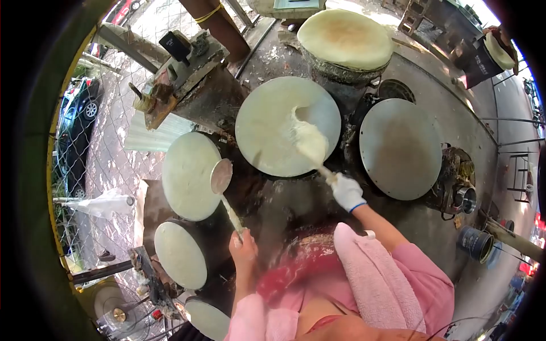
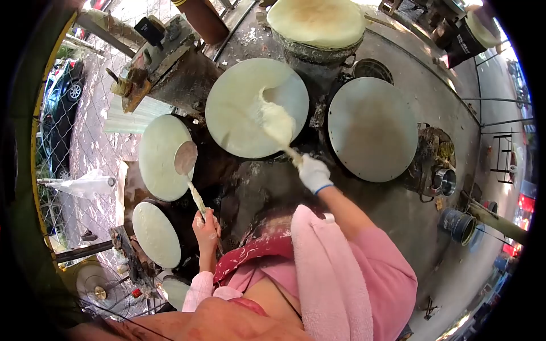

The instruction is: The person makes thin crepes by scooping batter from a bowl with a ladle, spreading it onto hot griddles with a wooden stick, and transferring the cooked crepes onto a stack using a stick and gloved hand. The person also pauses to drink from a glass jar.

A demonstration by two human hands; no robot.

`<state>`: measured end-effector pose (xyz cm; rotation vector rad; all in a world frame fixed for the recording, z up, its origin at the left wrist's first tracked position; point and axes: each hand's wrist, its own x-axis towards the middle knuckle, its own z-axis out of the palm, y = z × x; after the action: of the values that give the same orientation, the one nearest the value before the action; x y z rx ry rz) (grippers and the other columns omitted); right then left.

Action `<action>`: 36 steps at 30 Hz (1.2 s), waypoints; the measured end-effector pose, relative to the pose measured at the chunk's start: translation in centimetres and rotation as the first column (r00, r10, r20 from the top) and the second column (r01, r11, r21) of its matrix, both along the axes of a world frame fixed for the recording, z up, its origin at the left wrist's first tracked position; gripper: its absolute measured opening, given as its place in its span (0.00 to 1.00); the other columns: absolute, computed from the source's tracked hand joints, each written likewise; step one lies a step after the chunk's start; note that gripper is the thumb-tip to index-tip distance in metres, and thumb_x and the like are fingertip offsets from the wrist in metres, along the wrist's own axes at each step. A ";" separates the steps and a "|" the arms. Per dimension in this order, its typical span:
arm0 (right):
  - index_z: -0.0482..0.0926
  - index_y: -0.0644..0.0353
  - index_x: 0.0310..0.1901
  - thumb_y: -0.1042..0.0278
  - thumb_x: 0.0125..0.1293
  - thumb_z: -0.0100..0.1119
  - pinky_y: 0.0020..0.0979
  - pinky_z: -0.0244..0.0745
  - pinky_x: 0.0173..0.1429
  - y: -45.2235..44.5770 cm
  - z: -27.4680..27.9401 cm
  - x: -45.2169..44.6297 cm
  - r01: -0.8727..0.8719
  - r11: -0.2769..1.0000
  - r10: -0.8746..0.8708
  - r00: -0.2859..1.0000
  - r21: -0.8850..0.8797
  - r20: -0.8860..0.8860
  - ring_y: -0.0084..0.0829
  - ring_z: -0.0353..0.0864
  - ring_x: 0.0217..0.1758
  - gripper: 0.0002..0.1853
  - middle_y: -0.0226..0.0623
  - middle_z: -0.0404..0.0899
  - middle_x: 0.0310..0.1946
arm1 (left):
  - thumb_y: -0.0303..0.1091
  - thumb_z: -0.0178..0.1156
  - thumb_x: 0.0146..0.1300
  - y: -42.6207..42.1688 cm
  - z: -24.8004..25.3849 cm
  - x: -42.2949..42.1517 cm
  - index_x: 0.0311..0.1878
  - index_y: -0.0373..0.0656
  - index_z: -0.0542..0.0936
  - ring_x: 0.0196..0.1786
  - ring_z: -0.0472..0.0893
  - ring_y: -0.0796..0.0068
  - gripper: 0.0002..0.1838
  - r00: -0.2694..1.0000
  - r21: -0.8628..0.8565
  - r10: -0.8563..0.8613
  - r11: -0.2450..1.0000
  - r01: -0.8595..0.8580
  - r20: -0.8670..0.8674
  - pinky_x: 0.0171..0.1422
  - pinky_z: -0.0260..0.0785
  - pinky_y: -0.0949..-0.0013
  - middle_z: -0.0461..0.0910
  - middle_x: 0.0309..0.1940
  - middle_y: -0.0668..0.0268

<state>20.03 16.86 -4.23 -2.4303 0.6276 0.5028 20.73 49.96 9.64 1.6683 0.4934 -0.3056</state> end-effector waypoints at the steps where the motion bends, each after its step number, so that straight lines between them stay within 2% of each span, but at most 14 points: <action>1: 0.75 0.60 0.46 0.45 0.72 0.44 0.54 0.73 0.48 -1.8 0.3 1.4 0.041 0.999 -0.040 0.999 -0.008 0.029 0.56 0.82 0.43 0.24 0.55 0.83 0.37 | 0.34 0.53 0.73 -0.2 -0.1 -0.2 0.41 0.39 0.72 0.11 0.62 0.84 0.08 1.000 -0.009 0.003 1.000 -0.003 0.000 0.13 0.53 0.77 0.67 0.18 0.72; 5: 0.80 0.63 0.39 0.47 0.71 0.45 0.55 0.73 0.46 -5.2 1.2 6.0 0.177 0.980 -0.191 0.961 0.085 0.198 0.57 0.81 0.41 0.24 0.58 0.81 0.35 | 0.32 0.56 0.71 -1.9 0.2 -0.5 0.40 0.41 0.73 0.15 0.63 0.87 0.06 1.000 0.011 -0.027 1.000 0.027 -0.010 0.16 0.54 0.79 0.68 0.20 0.74; 8: 0.76 0.57 0.55 0.47 0.72 0.44 0.54 0.73 0.47 -3.4 1.1 1.5 -0.009 0.976 -0.024 0.989 0.216 0.148 0.58 0.81 0.43 0.24 0.57 0.82 0.35 | 0.32 0.57 0.70 -2.3 0.0 0.3 0.38 0.43 0.73 0.19 0.64 0.89 0.05 0.999 0.049 -0.041 0.998 0.042 -0.027 0.20 0.55 0.81 0.68 0.21 0.75; 10: 0.57 0.49 0.74 0.48 0.73 0.41 0.53 0.73 0.46 -3.3 0.0 -0.8 -0.004 0.995 -0.001 0.999 0.101 0.043 0.55 0.83 0.41 0.31 0.57 0.82 0.39 | 0.32 0.57 0.70 -4.1 2.0 0.8 0.37 0.43 0.74 0.20 0.65 0.89 0.05 0.994 0.030 -0.004 1.000 0.007 -0.106 0.21 0.55 0.81 0.68 0.21 0.76; 13: 0.50 0.46 0.76 0.46 0.74 0.40 0.55 0.72 0.46 -6.4 -1.4 3.1 0.171 0.985 -0.171 0.985 0.012 0.031 0.55 0.82 0.41 0.33 0.57 0.82 0.40 | 0.33 0.55 0.71 -3.6 0.9 1.0 0.39 0.41 0.73 0.15 0.64 0.86 0.06 0.997 0.049 -0.042 0.998 0.046 -0.070 0.16 0.54 0.78 0.68 0.19 0.73; 19: 0.57 0.49 0.73 0.51 0.66 0.53 0.51 0.76 0.47 -9.7 0.9 19.6 0.211 0.957 -0.166 0.961 -0.198 0.223 0.52 0.84 0.41 0.35 0.50 0.83 0.43 | 0.33 0.54 0.72 -3.2 -1.3 0.8 0.41 0.39 0.72 0.11 0.63 0.83 0.07 0.990 0.200 -0.142 0.970 0.138 0.006 0.13 0.54 0.76 0.67 0.17 0.71; 22: 0.69 0.53 0.65 0.55 0.63 0.56 0.47 0.78 0.44 -7.6 2.4 20.5 0.043 0.988 0.030 0.888 -0.147 0.459 0.51 0.84 0.40 0.29 0.51 0.83 0.40 | 0.33 0.54 0.72 -3.2 -1.7 0.7 0.41 0.39 0.72 0.11 0.63 0.82 0.07 0.985 0.198 -0.172 0.966 0.168 0.001 0.13 0.54 0.76 0.67 0.17 0.71; 24: 0.75 0.55 0.62 0.58 0.61 0.61 0.42 0.78 0.44 -5.5 2.4 15.7 -0.089 0.990 0.003 0.796 0.112 0.605 0.53 0.82 0.40 0.27 0.51 0.83 0.40 | 0.33 0.55 0.72 -3.4 -1.7 0.8 0.40 0.40 0.72 0.11 0.63 0.82 0.07 0.974 0.205 -0.225 0.954 0.217 0.015 0.13 0.54 0.76 0.67 0.17 0.71; 27: 0.73 0.48 0.66 0.62 0.65 0.63 0.36 0.76 0.38 -4.0 0.6 6.0 0.053 0.910 -0.357 0.605 0.411 0.712 0.39 0.83 0.34 0.26 0.41 0.84 0.34 | 0.34 0.54 0.72 -5.0 -1.0 1.7 0.39 0.40 0.72 0.11 0.63 0.82 0.07 0.974 0.190 -0.225 0.958 0.215 0.036 0.13 0.53 0.76 0.66 0.16 0.72; 29: 0.73 0.43 0.67 0.60 0.69 0.61 0.27 0.73 0.32 -3.6 -2.4 0.4 0.285 0.648 -0.689 0.614 0.707 0.384 0.24 0.79 0.27 0.25 0.30 0.81 0.27 | 0.34 0.54 0.72 -5.6 -1.4 2.3 0.38 0.40 0.71 0.10 0.62 0.82 0.08 0.962 0.197 -0.264 0.949 0.247 0.067 0.13 0.53 0.76 0.66 0.16 0.71; 30: 0.72 0.42 0.68 0.56 0.70 0.60 0.24 0.71 0.31 -3.8 -0.3 -0.8 0.472 0.383 -0.751 0.659 0.794 -0.029 0.17 0.75 0.26 0.25 0.25 0.78 0.26 | 0.35 0.53 0.72 -6.5 -0.9 2.8 0.38 0.40 0.71 0.10 0.62 0.82 0.09 0.955 0.196 -0.287 0.943 0.268 0.074 0.13 0.53 0.76 0.66 0.16 0.71; 31: 0.73 0.45 0.67 0.56 0.71 0.59 0.19 0.66 0.27 -3.7 1.7 -1.5 0.597 0.294 -0.688 0.674 0.747 -0.268 0.14 0.67 0.21 0.24 0.21 0.71 0.24 | 0.35 0.54 0.72 -7.8 -0.1 3.5 0.38 0.40 0.71 0.10 0.62 0.82 0.09 0.973 0.091 -0.231 0.969 0.229 0.016 0.13 0.53 0.76 0.65 0.15 0.71; 34: 0.74 0.46 0.66 0.54 0.69 0.61 0.21 0.68 0.27 -5.0 3.8 -1.2 0.415 0.192 -0.619 0.754 0.889 -0.219 0.15 0.69 0.20 0.24 0.21 0.73 0.24 | 0.35 0.54 0.72 -9.4 -1.7 7.2 0.37 0.39 0.71 0.10 0.61 0.82 0.10 0.959 0.005 -0.283 0.959 0.283 0.011 0.13 0.53 0.76 0.65 0.15 0.71; 36: 0.74 0.48 0.66 0.56 0.70 0.60 0.21 0.64 0.26 -6.7 0.6 -0.4 0.380 0.382 -0.680 0.733 0.842 -0.022 0.15 0.67 0.20 0.24 0.20 0.72 0.24 | 0.35 0.54 0.72 -11.2 -2.0 11.2 0.37 0.39 0.72 0.10 0.61 0.82 0.09 0.933 -0.011 -0.357 0.934 0.358 0.032 0.13 0.54 0.75 0.65 0.15 0.72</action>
<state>19.65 10.12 -3.61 -1.2405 0.7771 0.0316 31.92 38.76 7.67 1.7405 0.1592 -0.5493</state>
